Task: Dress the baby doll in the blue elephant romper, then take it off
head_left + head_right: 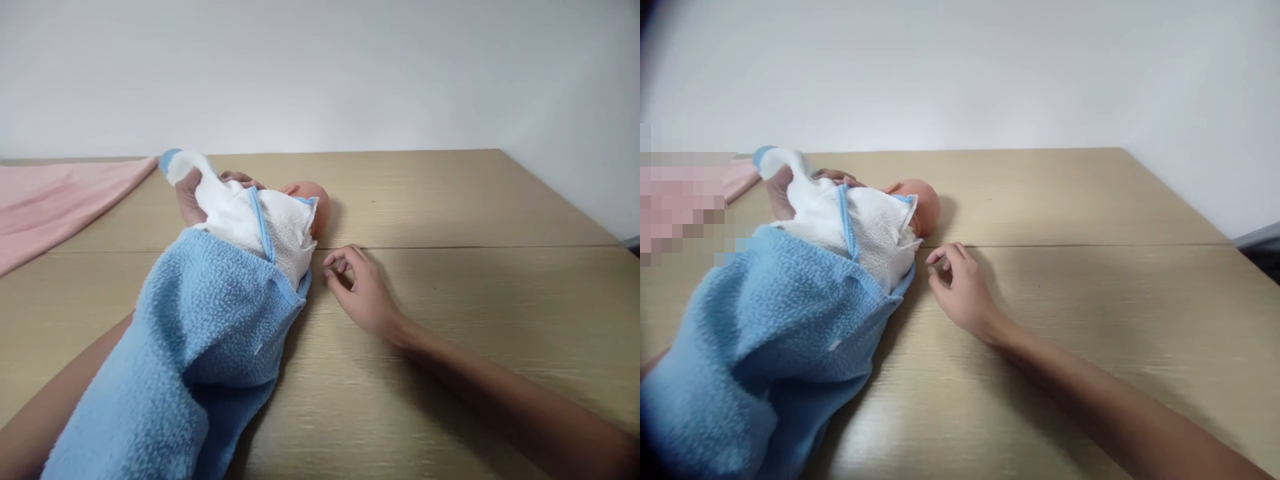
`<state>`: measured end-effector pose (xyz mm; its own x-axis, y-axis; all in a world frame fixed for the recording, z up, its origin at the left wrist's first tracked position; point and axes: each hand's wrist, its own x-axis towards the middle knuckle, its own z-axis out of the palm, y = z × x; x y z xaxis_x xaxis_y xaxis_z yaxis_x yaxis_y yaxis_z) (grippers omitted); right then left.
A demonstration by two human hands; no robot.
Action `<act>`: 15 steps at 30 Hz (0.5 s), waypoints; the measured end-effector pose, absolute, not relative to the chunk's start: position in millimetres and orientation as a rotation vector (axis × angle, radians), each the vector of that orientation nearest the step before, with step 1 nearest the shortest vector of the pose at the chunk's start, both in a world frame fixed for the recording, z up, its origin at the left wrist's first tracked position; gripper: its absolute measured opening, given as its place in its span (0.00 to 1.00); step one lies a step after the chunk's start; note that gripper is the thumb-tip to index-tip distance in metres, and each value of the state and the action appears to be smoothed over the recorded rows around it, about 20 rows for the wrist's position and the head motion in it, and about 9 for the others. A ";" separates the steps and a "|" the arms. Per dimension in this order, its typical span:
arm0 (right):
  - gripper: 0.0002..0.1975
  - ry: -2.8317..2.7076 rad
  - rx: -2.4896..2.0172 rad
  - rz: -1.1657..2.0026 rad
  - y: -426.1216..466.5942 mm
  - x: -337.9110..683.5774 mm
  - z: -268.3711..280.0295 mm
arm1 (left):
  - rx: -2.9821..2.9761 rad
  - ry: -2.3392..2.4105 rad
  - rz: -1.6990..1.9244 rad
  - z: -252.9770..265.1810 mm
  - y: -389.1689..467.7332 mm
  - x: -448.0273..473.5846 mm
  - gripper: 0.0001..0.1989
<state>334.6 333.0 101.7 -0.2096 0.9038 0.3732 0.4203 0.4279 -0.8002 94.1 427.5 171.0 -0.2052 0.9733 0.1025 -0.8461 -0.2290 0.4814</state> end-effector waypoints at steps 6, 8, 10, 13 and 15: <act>0.05 -1.688 -1.115 0.791 313.5 325.2 108.0 | 0.530 0.356 1.664 180.2 420.9 95.6 0.20; 0.04 -1.643 -1.104 0.846 309.2 322.5 110.7 | 0.610 0.368 1.712 185.2 417.0 100.0 0.19; 0.03 -1.620 -1.071 0.860 306.2 320.6 113.6 | 0.716 0.405 1.736 189.3 413.4 104.7 0.19; 0.02 -1.588 -1.017 0.859 303.9 319.7 118.9 | 0.872 0.496 1.732 192.9 409.4 107.4 0.24; 0.03 -1.552 -1.013 0.877 303.3 320.2 124.0 | 0.978 0.579 1.704 193.8 407.0 105.2 0.25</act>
<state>320.2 303.3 124.0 -0.1045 0.9261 0.3625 0.1668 0.3757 -0.9116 105.2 407.0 193.8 -0.1265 0.9358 0.3289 -0.5421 -0.3429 0.7671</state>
